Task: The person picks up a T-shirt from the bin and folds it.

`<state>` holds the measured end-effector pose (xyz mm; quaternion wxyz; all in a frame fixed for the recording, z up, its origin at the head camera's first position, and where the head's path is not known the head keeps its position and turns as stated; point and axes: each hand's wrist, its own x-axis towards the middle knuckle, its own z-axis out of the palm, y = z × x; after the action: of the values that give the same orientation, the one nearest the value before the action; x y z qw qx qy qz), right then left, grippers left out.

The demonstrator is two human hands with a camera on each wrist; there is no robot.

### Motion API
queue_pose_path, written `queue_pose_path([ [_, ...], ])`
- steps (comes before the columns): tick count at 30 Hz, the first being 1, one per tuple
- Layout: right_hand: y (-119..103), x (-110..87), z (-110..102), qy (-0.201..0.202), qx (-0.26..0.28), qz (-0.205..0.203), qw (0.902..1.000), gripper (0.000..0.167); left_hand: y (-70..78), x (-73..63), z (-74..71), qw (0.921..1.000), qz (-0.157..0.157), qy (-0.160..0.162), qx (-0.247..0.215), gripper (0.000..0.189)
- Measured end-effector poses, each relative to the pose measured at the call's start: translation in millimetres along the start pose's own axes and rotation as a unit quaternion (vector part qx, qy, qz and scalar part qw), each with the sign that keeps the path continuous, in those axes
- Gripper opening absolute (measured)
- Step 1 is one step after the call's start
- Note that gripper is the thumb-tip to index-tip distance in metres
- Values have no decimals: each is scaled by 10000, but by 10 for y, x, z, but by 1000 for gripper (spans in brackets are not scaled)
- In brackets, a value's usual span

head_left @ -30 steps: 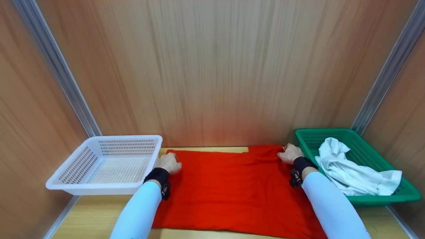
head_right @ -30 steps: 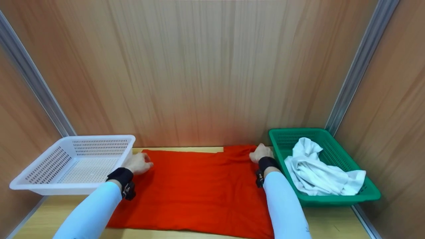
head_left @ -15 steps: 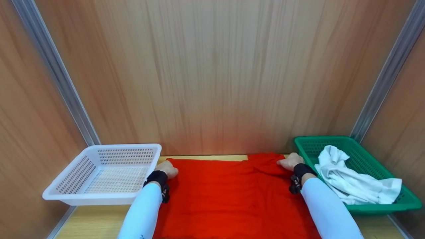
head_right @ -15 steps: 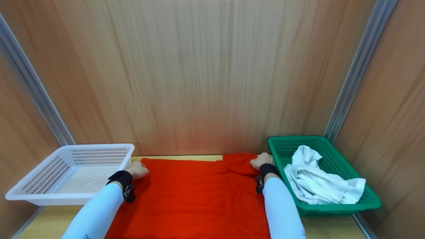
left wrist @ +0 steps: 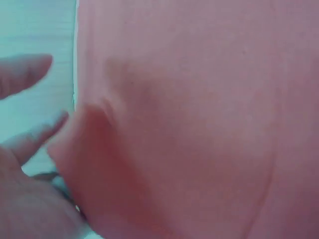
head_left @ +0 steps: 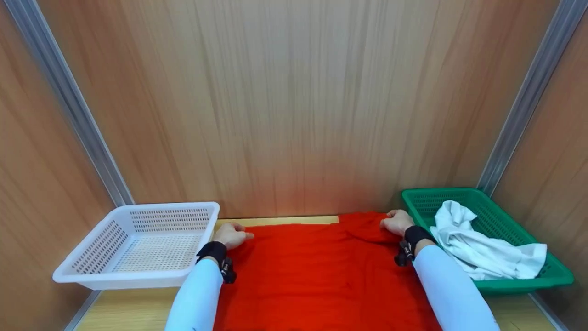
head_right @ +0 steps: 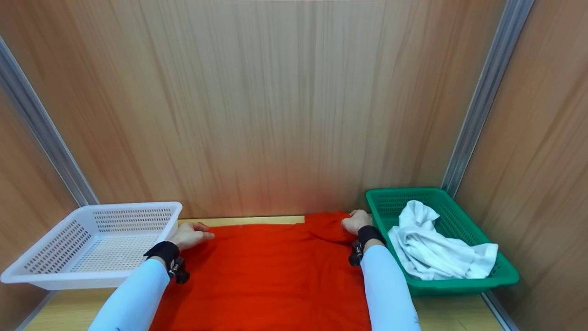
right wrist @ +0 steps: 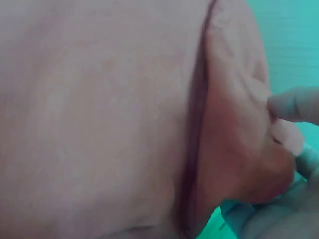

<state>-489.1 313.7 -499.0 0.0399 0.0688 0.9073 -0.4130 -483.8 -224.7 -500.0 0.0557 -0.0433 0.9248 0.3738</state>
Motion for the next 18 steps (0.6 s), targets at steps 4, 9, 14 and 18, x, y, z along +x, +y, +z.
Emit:
queue_pose_path([
  [4, -31, -2, 24, -93, 584, 201, 9980, 58, 32, 0, -8, 9967, 188, -95, -780, 76],
  [9, -46, 5, 26, -291, 788, 355, 9958, 72, 172, -81, -43, 9905, 102, 93, -1368, 87],
  [14, -29, 23, 22, -464, 628, 590, 9952, 37, 210, -105, -120, 9943, -125, 3, -1054, 85],
  [18, -4, 12, 54, -319, 356, 736, 9961, 54, 195, -129, -143, 9981, -68, 214, -574, 70],
])
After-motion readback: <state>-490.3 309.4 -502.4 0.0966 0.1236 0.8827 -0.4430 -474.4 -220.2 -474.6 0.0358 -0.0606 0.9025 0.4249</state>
